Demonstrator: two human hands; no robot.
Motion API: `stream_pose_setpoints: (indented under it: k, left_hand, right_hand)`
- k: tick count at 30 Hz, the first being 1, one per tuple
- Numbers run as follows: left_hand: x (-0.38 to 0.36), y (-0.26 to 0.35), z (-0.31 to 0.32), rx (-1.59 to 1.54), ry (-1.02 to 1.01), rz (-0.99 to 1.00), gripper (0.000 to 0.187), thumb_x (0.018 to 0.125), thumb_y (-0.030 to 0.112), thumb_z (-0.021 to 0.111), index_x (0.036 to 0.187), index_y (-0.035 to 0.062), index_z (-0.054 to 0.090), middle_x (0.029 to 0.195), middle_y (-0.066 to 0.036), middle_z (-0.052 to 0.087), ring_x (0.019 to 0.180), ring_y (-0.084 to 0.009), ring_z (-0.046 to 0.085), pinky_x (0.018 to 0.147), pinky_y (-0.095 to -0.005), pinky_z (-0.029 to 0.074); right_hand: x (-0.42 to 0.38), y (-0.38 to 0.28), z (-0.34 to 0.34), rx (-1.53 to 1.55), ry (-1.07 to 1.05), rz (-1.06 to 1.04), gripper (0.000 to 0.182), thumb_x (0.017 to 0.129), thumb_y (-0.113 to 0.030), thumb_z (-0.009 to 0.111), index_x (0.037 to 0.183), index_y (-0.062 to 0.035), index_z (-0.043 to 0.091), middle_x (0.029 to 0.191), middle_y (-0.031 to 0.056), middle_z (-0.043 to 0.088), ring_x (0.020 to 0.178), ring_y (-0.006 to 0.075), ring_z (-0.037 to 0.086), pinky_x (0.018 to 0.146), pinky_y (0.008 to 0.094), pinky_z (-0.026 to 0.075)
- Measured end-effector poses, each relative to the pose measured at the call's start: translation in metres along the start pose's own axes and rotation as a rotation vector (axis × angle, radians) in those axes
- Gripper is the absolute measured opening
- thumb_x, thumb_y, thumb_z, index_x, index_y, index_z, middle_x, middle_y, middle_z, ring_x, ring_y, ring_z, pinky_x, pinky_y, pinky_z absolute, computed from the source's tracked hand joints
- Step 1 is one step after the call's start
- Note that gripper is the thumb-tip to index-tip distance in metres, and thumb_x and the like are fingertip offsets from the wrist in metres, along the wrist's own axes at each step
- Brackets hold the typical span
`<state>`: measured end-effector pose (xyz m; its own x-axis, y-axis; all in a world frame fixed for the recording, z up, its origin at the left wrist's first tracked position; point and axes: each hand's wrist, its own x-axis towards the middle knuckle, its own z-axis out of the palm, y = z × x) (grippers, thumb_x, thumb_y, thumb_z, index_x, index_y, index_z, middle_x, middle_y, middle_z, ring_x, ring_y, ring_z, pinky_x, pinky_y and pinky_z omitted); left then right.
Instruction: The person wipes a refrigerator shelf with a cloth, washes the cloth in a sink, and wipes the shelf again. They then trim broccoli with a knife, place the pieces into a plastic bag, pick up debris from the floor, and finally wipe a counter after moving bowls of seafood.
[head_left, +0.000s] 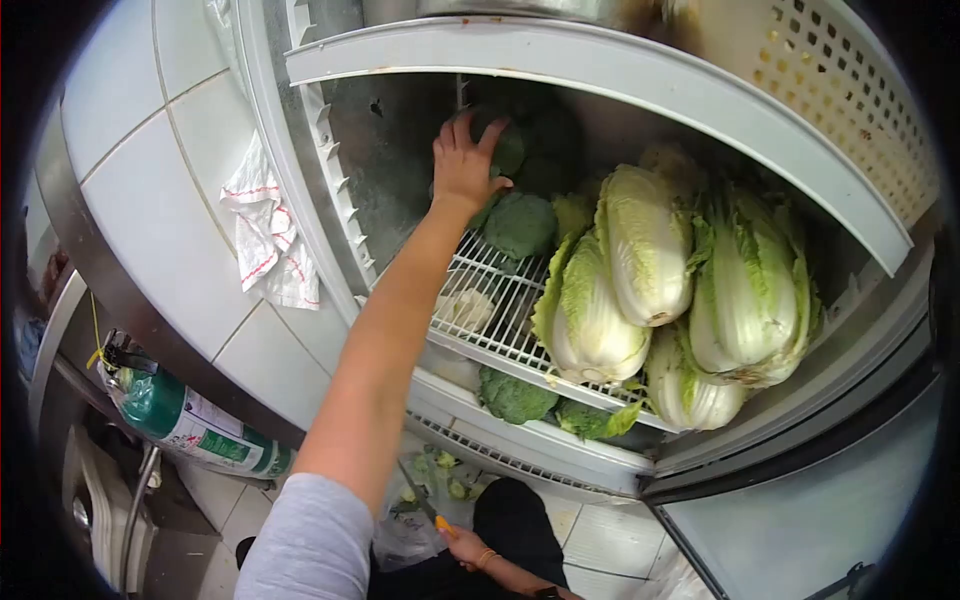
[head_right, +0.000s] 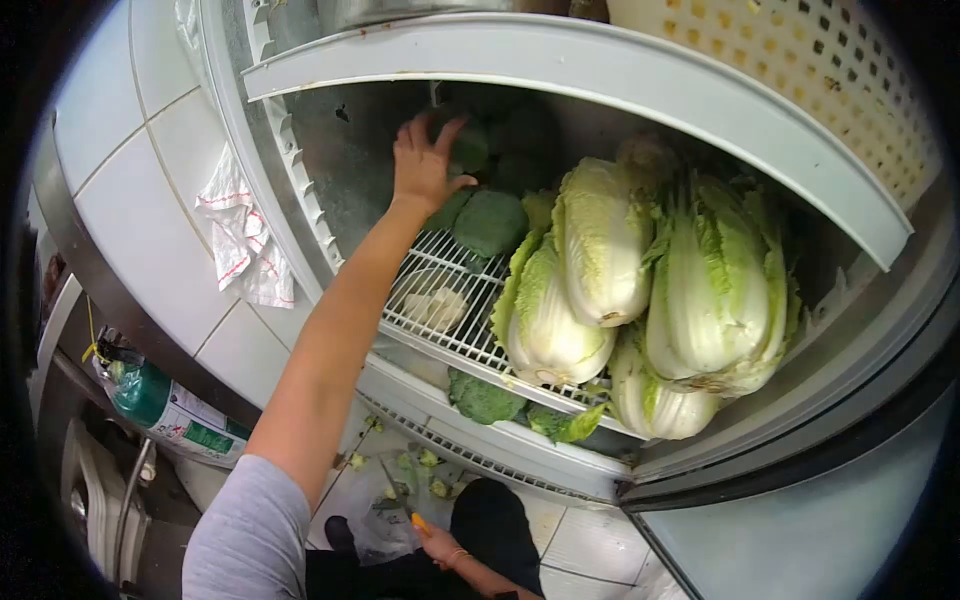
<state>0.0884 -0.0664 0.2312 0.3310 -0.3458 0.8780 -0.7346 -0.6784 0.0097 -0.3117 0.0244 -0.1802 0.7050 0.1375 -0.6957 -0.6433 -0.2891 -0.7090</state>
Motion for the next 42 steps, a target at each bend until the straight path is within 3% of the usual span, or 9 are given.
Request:
stream_pose_setpoints:
  k: [7, 12, 17, 20, 22, 26, 32, 36, 42]
  left_hand:
    - [0.02, -0.024, 0.062, -0.064, -0.629, 0.051, 0.047, 0.085, 0.034, 0.053, 0.129, 0.0212, 0.043, 0.143, -0.02, 0.018, 0.121, -0.0396, 0.036, 0.102, -0.0418, 0.032]
    - [-0.078, 0.028, -0.086, -0.41, -0.284, 0.16, 0.028, 0.083, 0.032, 0.055, 0.099, 0.0095, 0.059, 0.105, -0.013, 0.056, 0.099, -0.0306, 0.052, 0.082, -0.0403, 0.044]
    - [-0.285, 0.06, -0.199, -0.248, -1.678, -0.492, 0.057, 0.088, 0.051, 0.04, 0.079, 0.0, 0.063, 0.071, -0.02, 0.061, 0.06, -0.0336, 0.06, 0.06, -0.0424, 0.048]
    - [-0.39, 0.075, -0.22, -0.468, -1.567, -1.221, 0.053, 0.089, 0.05, 0.04, 0.089, 0.001, 0.06, 0.074, -0.013, 0.062, 0.062, -0.0222, 0.061, 0.056, -0.0341, 0.048]
    - [-0.408, 0.085, -0.229, -0.954, -0.866, -2.023, 0.035, 0.089, 0.039, 0.047, 0.095, 0.0054, 0.053, 0.077, -0.006, 0.058, 0.062, -0.0152, 0.057, 0.056, -0.0274, 0.049]
    - [-0.442, 0.071, -0.218, -1.2, -0.404, -2.036, 0.015, 0.084, 0.016, 0.053, 0.097, 0.008, 0.049, 0.08, -0.006, 0.055, 0.067, -0.0162, 0.058, 0.057, -0.0301, 0.05]
    - [-0.472, 0.056, -0.211, -1.208, -0.616, -2.163, 0.022, 0.081, 0.018, 0.055, 0.095, 0.0045, 0.046, 0.075, -0.01, 0.055, 0.063, -0.0238, 0.059, 0.058, -0.0375, 0.052]
    - [-0.472, 0.058, -0.209, -1.166, -0.677, -2.179, 0.024, 0.08, 0.019, 0.056, 0.096, 0.0035, 0.046, 0.074, -0.01, 0.055, 0.062, -0.0232, 0.059, 0.058, -0.0373, 0.052]
    - [-0.457, 0.061, -0.211, -1.198, -0.667, -2.141, 0.023, 0.081, 0.017, 0.056, 0.097, 0.0038, 0.047, 0.074, -0.01, 0.055, 0.061, -0.0228, 0.059, 0.058, -0.0362, 0.052]
  right_hand:
    - [-0.022, -0.019, -0.012, 0.098, -0.055, 0.025, 0.046, 0.088, -0.051, 0.04, 0.108, -0.0097, 0.049, 0.058, 0.005, 0.051, 0.041, 0.0166, 0.05, 0.039, 0.0302, 0.042]
    - [-0.002, 0.005, -0.001, -0.117, 0.142, -0.263, 0.041, 0.089, -0.04, 0.042, 0.111, -0.0064, 0.047, 0.069, 0.0176, 0.058, 0.057, 0.0308, 0.06, 0.052, 0.0397, 0.047]
    - [-0.058, -0.064, -0.029, -0.242, 0.179, -0.435, 0.042, 0.086, -0.022, 0.047, 0.119, 0.0031, 0.038, 0.087, 0.0295, 0.057, 0.082, 0.0463, 0.055, 0.071, 0.0478, 0.045]
    - [-0.085, -0.111, -0.028, -0.227, 0.175, -0.519, 0.05, 0.084, -0.021, 0.05, 0.124, 0.0049, 0.032, 0.097, 0.0314, 0.054, 0.086, 0.0465, 0.054, 0.075, 0.0468, 0.045]
    - [-0.084, -0.125, -0.025, -0.256, 0.072, -0.563, 0.051, 0.084, -0.021, 0.052, 0.124, 0.005, 0.033, 0.098, 0.0306, 0.054, 0.089, 0.0445, 0.054, 0.077, 0.0453, 0.044]
    - [-0.083, -0.172, -0.051, -0.529, 0.1, -0.849, 0.058, 0.079, -0.023, 0.06, 0.124, 0.0052, 0.037, 0.099, 0.025, 0.053, 0.098, 0.0371, 0.049, 0.088, 0.0426, 0.036]
    - [-0.054, -0.221, -0.148, -0.641, 1.427, -0.572, 0.093, 0.062, -0.04, 0.076, 0.128, 0.005, 0.028, 0.119, 0.0308, 0.033, 0.109, 0.0448, 0.033, 0.091, 0.0516, 0.029]
    - [-0.033, -0.219, -0.18, -0.623, 1.464, -0.329, 0.088, 0.052, -0.042, 0.078, 0.122, -0.0028, 0.042, 0.118, 0.0295, 0.035, 0.109, 0.0442, 0.035, 0.085, 0.0529, 0.032]
    - [-0.05, -0.196, -0.159, -0.739, 1.267, -0.903, 0.069, 0.048, -0.032, 0.076, 0.11, -0.0137, 0.052, 0.114, 0.0181, 0.041, 0.104, 0.0374, 0.042, 0.089, 0.0489, 0.03]
